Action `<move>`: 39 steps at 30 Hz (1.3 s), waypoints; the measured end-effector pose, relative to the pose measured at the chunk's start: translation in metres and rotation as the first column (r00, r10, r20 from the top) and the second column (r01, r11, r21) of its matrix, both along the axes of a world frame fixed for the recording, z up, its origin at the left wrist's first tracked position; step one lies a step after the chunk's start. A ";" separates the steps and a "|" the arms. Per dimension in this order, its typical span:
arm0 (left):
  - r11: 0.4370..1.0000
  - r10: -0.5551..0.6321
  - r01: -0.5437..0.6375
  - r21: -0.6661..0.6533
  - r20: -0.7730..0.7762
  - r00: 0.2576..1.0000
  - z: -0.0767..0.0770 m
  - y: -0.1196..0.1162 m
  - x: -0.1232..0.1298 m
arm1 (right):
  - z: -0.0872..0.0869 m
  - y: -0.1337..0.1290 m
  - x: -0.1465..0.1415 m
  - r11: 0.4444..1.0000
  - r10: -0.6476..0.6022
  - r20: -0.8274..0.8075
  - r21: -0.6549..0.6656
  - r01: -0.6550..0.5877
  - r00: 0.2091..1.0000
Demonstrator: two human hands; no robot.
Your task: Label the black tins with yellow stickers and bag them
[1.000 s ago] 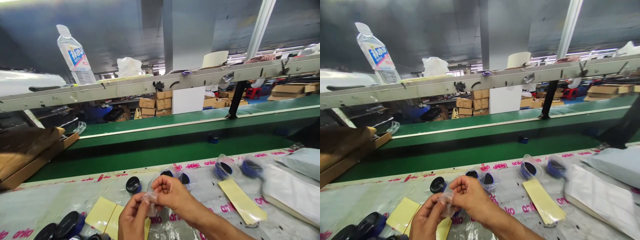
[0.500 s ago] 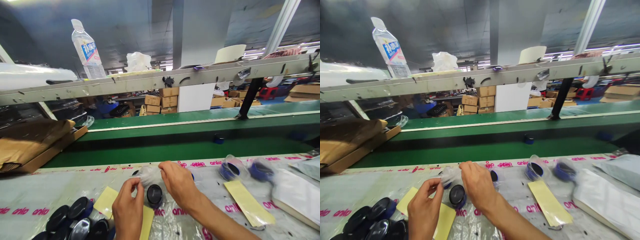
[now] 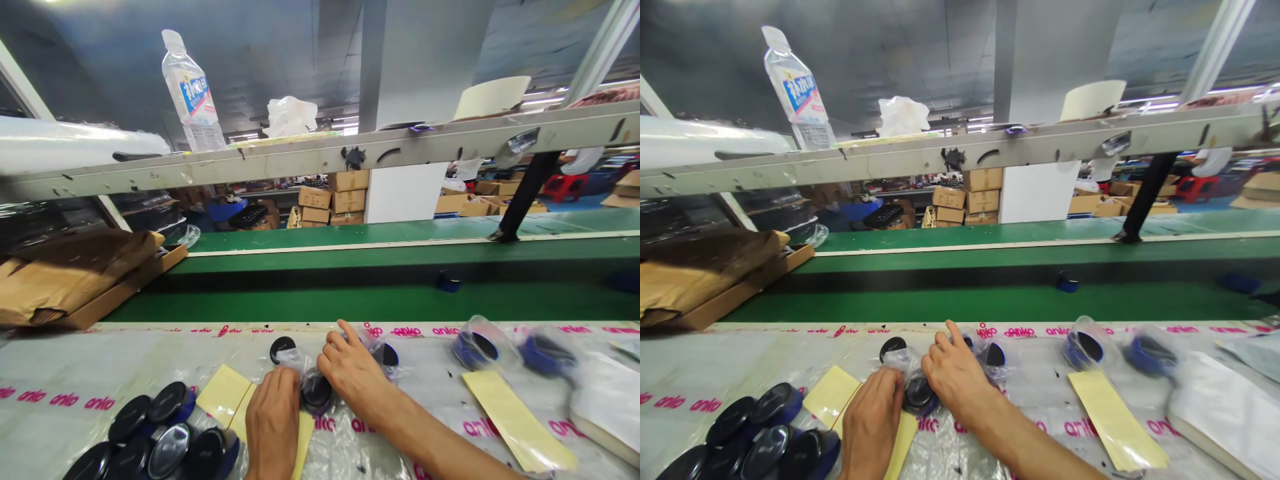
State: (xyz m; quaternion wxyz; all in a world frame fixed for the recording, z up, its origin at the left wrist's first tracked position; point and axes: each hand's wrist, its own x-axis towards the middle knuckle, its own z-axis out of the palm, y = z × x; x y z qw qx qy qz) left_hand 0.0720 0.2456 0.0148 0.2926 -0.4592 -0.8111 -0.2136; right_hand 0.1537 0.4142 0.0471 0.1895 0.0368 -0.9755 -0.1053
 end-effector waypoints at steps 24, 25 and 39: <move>0.951 -0.308 0.309 -0.019 0.051 0.950 -0.010 -0.028 -0.003 | -0.043 0.009 0.048 0.957 0.265 -0.318 -0.027 -0.288 0.910; 0.953 -0.300 0.300 -0.041 0.010 0.954 -0.010 -0.028 -0.003 | -0.045 0.010 0.049 0.954 0.277 -0.320 -0.021 -0.300 0.906; 0.921 -0.312 0.325 -0.214 0.090 0.946 -0.006 -0.016 -0.006 | -0.043 -0.010 0.044 0.990 0.142 0.061 -0.025 -0.141 0.988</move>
